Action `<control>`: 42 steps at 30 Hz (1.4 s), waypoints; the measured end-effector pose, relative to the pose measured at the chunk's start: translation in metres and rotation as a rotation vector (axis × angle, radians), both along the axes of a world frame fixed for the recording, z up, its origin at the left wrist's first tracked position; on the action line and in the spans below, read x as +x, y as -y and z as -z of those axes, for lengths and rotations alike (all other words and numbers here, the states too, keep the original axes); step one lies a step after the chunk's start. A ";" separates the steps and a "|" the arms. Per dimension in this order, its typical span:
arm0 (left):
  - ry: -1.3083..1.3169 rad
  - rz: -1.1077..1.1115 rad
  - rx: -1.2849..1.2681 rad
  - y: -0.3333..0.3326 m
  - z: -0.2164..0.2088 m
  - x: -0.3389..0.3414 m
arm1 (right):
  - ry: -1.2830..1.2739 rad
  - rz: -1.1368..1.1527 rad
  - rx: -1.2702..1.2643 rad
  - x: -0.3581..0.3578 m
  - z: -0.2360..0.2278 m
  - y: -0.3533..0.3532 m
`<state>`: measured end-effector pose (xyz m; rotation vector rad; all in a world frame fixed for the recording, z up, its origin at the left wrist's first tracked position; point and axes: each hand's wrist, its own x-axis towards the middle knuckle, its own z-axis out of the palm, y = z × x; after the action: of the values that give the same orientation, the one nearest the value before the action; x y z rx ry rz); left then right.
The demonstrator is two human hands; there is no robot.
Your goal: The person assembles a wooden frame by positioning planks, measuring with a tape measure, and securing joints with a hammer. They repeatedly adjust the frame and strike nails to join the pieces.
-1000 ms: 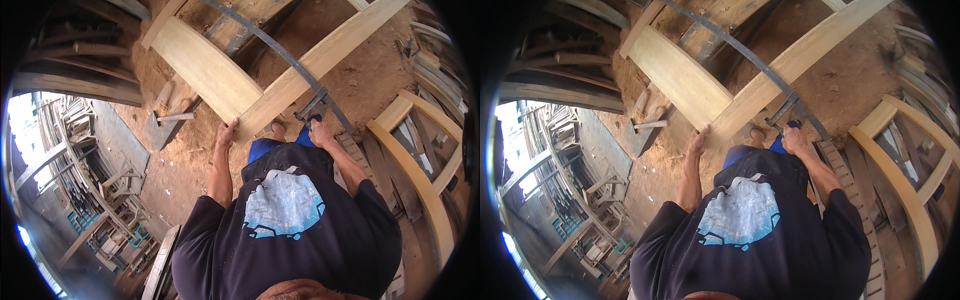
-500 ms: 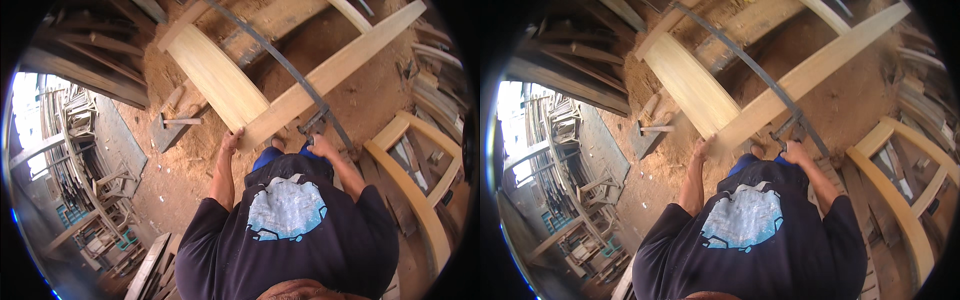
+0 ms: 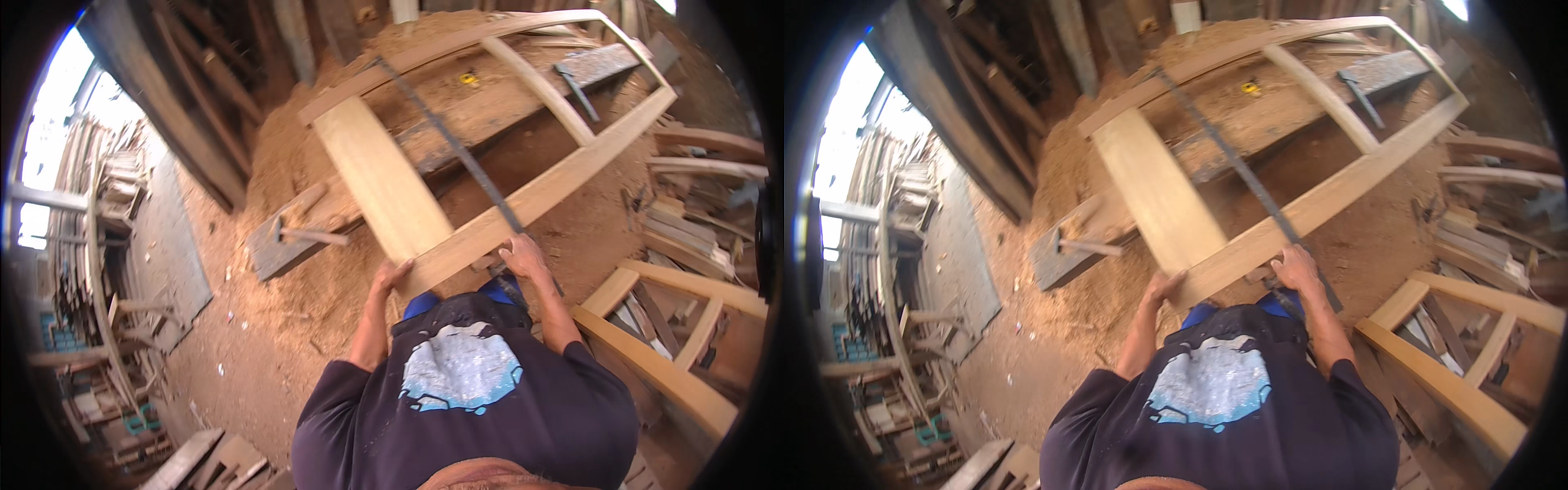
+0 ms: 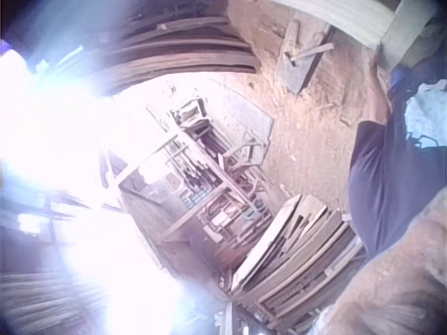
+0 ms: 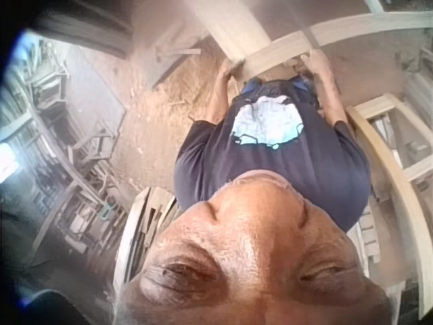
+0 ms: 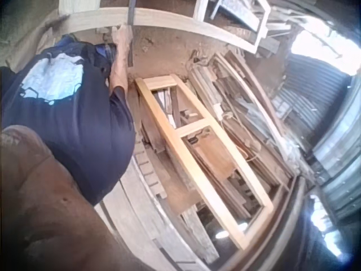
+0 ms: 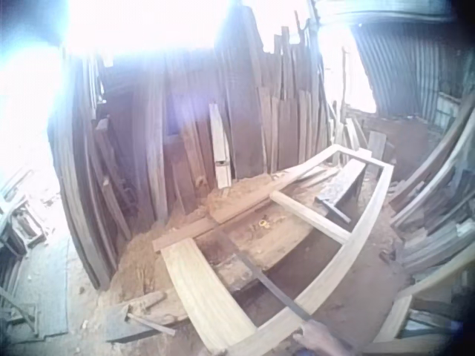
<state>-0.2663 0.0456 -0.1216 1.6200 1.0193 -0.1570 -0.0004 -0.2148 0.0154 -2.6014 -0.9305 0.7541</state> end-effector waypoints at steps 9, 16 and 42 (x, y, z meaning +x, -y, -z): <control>0.066 -0.208 -0.207 0.009 0.002 0.001 | 0.224 0.254 0.054 0.165 0.005 0.049; -0.024 -0.319 -0.158 0.022 -0.002 0.012 | 0.146 0.274 -0.007 0.263 0.043 0.051; -0.227 0.054 0.897 0.180 -0.028 0.153 | 0.123 -0.033 -0.242 0.207 0.062 0.032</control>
<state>-0.1131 -0.1345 -0.0933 2.4801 1.3188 0.1064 0.2064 -0.2472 -0.0468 -2.8780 -0.9723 0.7652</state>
